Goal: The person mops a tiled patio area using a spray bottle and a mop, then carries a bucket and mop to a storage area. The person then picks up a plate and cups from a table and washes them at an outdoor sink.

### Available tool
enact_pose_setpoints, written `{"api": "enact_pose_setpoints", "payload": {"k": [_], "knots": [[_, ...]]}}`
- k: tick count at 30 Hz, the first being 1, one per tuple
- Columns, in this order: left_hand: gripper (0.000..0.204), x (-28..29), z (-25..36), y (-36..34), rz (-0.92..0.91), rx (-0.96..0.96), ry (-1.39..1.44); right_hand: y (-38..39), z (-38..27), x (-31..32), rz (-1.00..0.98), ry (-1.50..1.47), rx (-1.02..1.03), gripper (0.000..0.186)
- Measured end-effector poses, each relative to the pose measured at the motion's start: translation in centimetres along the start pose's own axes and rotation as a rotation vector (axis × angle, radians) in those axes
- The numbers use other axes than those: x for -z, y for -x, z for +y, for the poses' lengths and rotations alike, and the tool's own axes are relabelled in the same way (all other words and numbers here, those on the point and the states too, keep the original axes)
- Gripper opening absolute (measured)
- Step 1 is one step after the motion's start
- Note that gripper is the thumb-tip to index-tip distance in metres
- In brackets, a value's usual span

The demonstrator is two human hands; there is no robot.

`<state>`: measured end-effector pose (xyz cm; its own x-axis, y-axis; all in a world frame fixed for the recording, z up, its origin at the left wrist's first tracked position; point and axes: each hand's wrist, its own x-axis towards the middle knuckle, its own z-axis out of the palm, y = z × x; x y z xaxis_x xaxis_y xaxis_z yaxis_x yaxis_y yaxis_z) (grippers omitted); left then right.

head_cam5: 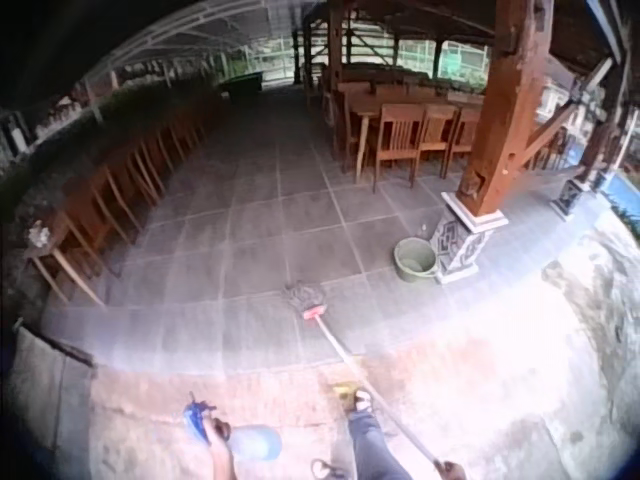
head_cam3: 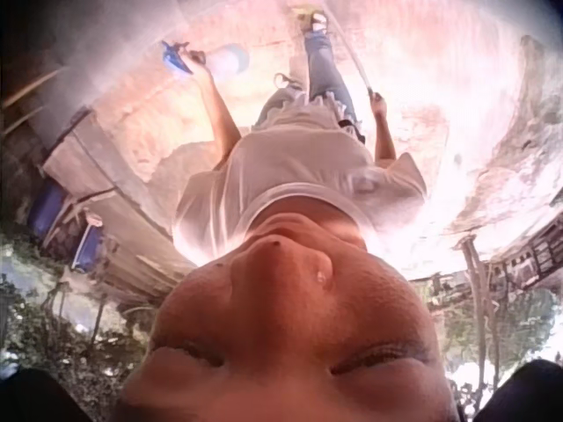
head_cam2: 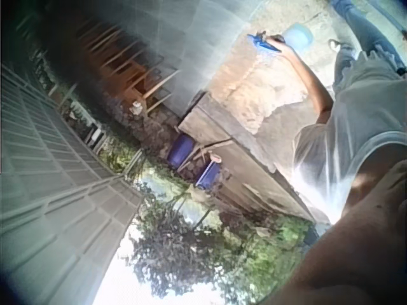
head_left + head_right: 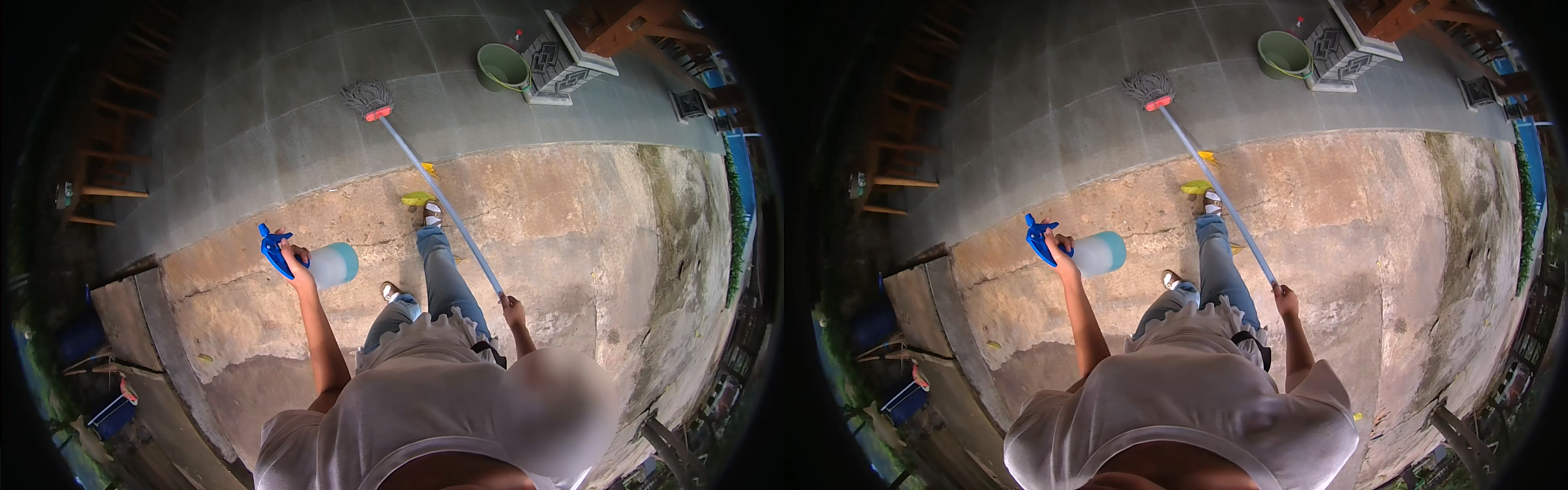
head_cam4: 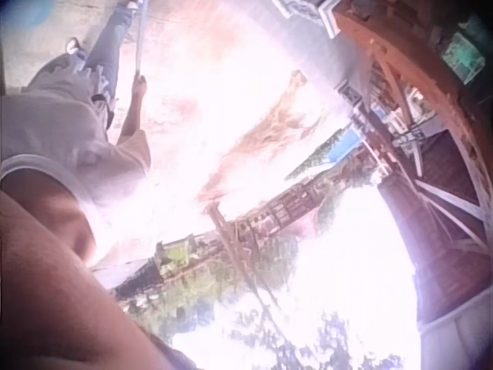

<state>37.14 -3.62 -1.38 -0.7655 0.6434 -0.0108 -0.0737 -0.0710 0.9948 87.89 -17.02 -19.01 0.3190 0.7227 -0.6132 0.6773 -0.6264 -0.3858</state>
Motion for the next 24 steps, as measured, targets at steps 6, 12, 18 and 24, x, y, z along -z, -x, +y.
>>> {"api": "enact_pose_setpoints", "payload": {"k": [6,12,18,24], "knots": [[0.029,4.7,-0.2,2.8,-0.040,0.039,-0.042,21.1,10.4,-0.5,-0.005,-0.085,-0.354,0.054],[0.030,9.1,0.5,3.8,-0.012,0.028,-0.048,16.1,7.6,-8.5,0.026,-0.101,-0.092,0.062],[0.031,10.6,1.6,3.1,-0.006,0.012,-0.072,1.8,-10.7,-9.9,-0.278,-0.637,-0.313,0.047],[0.031,9.5,3.3,0.8,-0.066,0.025,-0.095,-14.6,-31.7,-8.6,-0.217,-0.885,0.029,0.042]]}}
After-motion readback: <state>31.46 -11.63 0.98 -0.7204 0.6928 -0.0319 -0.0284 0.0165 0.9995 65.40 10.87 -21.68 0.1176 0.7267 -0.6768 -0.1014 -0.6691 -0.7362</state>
